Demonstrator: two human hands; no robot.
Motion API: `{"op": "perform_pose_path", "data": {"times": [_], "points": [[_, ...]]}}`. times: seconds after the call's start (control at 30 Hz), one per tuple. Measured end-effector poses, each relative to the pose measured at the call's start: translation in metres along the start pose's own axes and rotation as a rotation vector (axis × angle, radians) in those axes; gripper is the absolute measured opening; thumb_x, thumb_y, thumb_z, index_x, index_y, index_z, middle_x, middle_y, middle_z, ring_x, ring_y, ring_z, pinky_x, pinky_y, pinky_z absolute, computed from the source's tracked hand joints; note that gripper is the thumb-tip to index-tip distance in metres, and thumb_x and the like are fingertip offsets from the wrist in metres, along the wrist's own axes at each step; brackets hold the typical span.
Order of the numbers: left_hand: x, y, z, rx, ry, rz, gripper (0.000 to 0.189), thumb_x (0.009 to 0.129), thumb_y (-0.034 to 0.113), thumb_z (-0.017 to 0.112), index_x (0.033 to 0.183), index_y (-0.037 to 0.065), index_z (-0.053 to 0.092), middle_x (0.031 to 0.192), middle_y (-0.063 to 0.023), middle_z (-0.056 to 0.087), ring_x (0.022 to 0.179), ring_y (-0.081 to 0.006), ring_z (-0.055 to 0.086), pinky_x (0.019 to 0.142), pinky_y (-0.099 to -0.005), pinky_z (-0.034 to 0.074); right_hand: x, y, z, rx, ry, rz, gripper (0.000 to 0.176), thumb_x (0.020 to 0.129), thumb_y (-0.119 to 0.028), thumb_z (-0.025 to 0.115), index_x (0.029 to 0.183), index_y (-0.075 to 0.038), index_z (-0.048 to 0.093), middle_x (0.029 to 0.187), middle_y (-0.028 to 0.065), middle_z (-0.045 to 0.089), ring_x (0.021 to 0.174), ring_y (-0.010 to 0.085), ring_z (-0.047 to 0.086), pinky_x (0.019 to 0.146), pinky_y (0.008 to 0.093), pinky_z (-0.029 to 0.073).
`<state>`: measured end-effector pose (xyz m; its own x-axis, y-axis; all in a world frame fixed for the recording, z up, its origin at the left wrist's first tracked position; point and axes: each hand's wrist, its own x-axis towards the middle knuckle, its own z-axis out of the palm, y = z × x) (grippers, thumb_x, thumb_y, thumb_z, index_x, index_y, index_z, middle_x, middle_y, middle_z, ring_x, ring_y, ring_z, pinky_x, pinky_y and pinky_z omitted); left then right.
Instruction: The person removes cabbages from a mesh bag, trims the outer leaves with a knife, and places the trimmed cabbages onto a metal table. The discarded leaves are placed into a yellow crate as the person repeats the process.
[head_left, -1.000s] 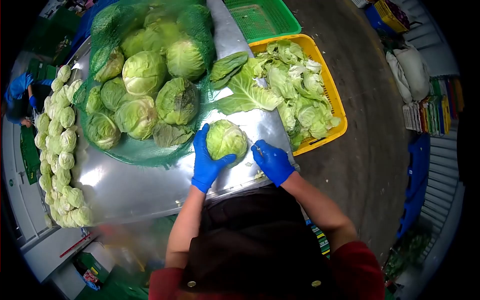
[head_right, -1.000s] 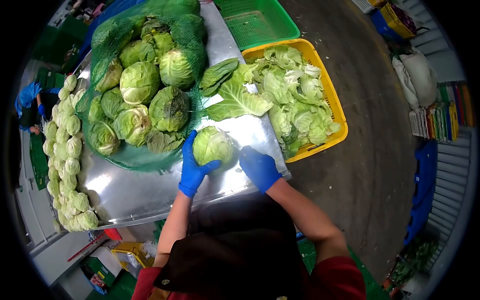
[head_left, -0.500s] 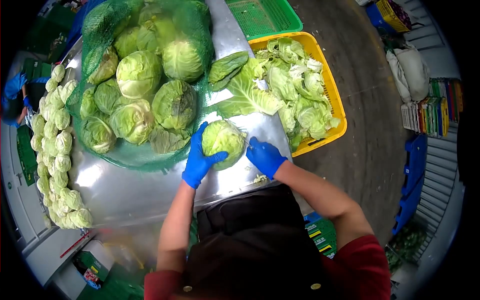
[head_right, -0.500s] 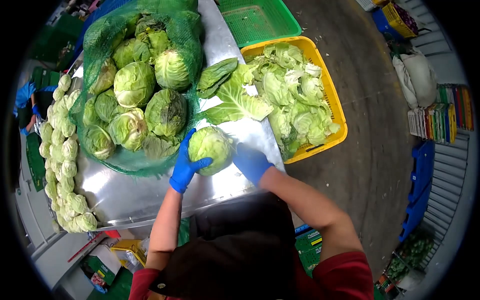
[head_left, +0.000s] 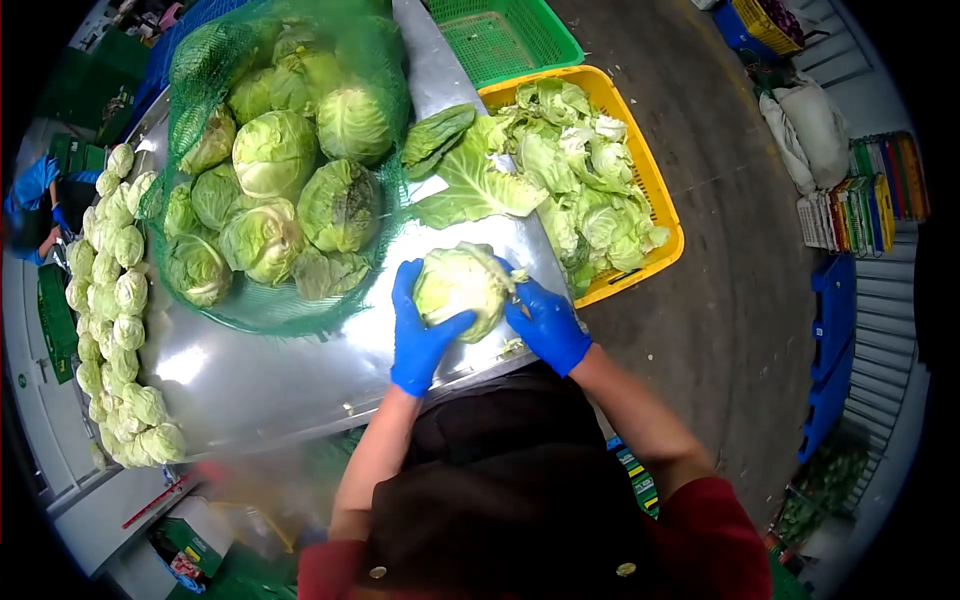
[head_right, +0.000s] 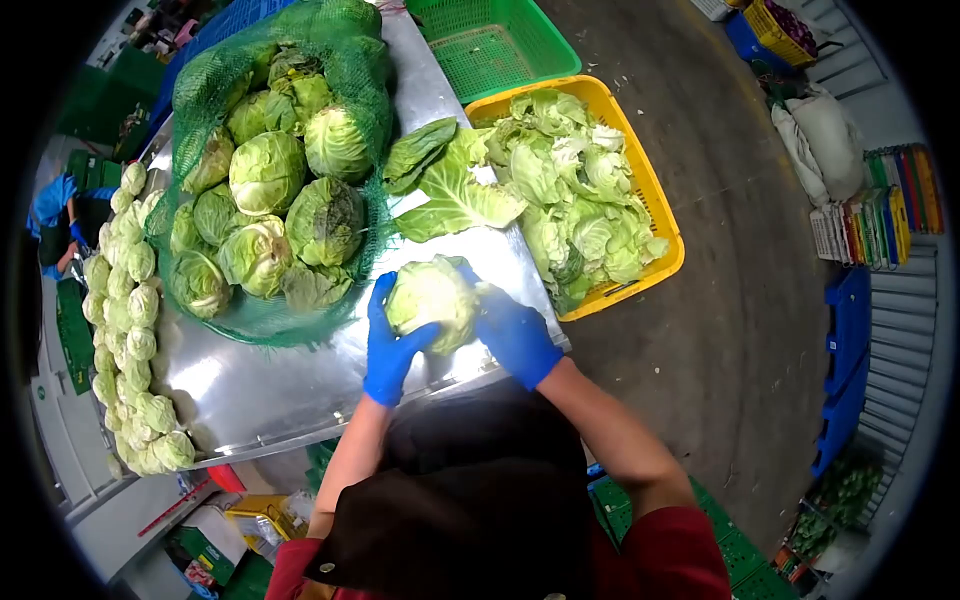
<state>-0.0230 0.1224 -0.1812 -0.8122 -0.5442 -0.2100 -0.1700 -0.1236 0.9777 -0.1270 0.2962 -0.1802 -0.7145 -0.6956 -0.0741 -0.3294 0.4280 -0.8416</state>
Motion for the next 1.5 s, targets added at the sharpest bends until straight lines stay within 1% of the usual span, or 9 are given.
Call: {"op": "perform_pose_path", "data": {"times": [0.13,0.27,0.37,0.4,0.57,0.7,0.9,1.17,1.5], "points": [[-0.006,0.009,0.011,-0.091,0.151,-0.095,0.105,0.06,0.012,0.089,0.144,0.003,0.026,0.137,-0.0158,0.04,0.124,-0.0272,0.046,0.105,-0.0382,0.041,0.015,0.074,0.007,-0.024,0.209,-0.108,0.048,0.087,-0.012,0.061,0.134,-0.009,0.052,0.08,0.016,0.064,0.062,0.0237,0.059,0.061,0.0356,0.05],[-0.008,-0.001,-0.005,-0.144,0.118,-0.117,0.101,0.061,0.008,0.086,0.144,0.004,0.028,0.135,-0.0155,0.044,0.119,-0.0268,0.051,0.099,-0.0368,0.047,0.054,0.054,-0.036,0.186,0.225,0.522,0.065,0.087,-0.015,0.063,0.147,-0.014,0.037,0.096,0.0208,0.067,0.074,0.035,0.065,0.066,0.0374,0.053],[0.001,0.005,-0.013,-0.15,0.043,-0.164,0.099,0.062,0.005,0.085,0.143,0.003,0.029,0.131,-0.0162,0.048,0.118,-0.027,0.053,0.099,-0.0372,0.047,0.044,-0.006,-0.036,-0.266,0.173,0.216,0.074,0.088,-0.026,0.066,0.151,-0.018,0.028,0.121,0.0204,0.063,0.093,0.0371,0.067,0.075,0.0395,0.054],[0.008,0.006,-0.017,-0.145,0.006,-0.158,0.099,0.062,0.003,0.085,0.143,0.003,0.028,0.131,-0.0172,0.048,0.117,-0.0273,0.053,0.098,-0.0374,0.048,0.043,-0.012,-0.026,-0.199,0.289,-0.146,0.082,0.085,-0.037,0.068,0.152,-0.023,0.024,0.105,0.0204,0.067,0.067,0.0343,0.066,0.06,0.0412,0.054],[0.025,-0.001,-0.027,-0.245,-0.027,-0.239,0.098,0.064,0.002,0.085,0.143,0.001,0.027,0.128,-0.0176,0.051,0.115,-0.0263,0.055,0.097,-0.0368,0.049,0.042,-0.043,0.008,-0.506,-0.029,-0.305,0.066,0.09,-0.036,0.061,0.148,-0.016,0.034,0.141,0.0145,0.048,0.096,0.0287,0.067,0.073,0.037,0.055],[0.028,0.0,-0.027,-0.173,-0.08,-0.207,0.093,0.063,0.006,0.087,0.141,0.001,0.035,0.127,-0.0151,0.054,0.115,-0.0249,0.055,0.098,-0.0357,0.048,0.1,-0.029,-0.016,-0.712,-0.421,-0.089,0.045,0.09,-0.032,0.059,0.134,-0.022,0.053,0.131,0.0131,0.057,0.099,0.03,0.066,0.076,0.0367,0.056],[0.033,-0.009,-0.043,-0.077,-0.211,-0.19,0.095,0.061,0.01,0.087,0.142,0.002,0.037,0.133,-0.0129,0.05,0.122,-0.0246,0.051,0.101,-0.0367,0.045,0.082,-0.048,-0.015,-0.122,0.059,-0.068,0.05,0.087,-0.036,0.065,0.134,-0.022,0.054,0.129,0.0097,0.06,0.1,0.03,0.065,0.083,0.0403,0.054],[0.001,-0.012,-0.008,0.103,0.04,0.156,0.113,0.057,0.028,0.09,0.147,0.003,0.027,0.144,-0.0194,0.031,0.133,-0.0358,0.037,0.108,-0.0432,0.037,0.055,-0.022,-0.008,-0.062,-0.109,0.146,0.058,0.088,-0.047,0.064,0.129,-0.007,0.056,0.121,0.0155,0.063,0.105,0.0293,0.064,0.092,0.0353,0.05],[0.026,0.019,0.021,0.641,0.053,0.231,0.115,0.057,0.036,0.091,0.144,-0.004,0.026,0.137,-0.0252,0.038,0.126,-0.0409,0.041,0.107,-0.0449,0.036,0.037,-0.015,-0.002,-0.483,0.063,-0.166,0.057,0.095,-0.037,0.053,0.147,-0.017,0.039,0.076,0.0117,0.065,0.055,0.0286,0.062,0.049,0.0402,0.047]]}}
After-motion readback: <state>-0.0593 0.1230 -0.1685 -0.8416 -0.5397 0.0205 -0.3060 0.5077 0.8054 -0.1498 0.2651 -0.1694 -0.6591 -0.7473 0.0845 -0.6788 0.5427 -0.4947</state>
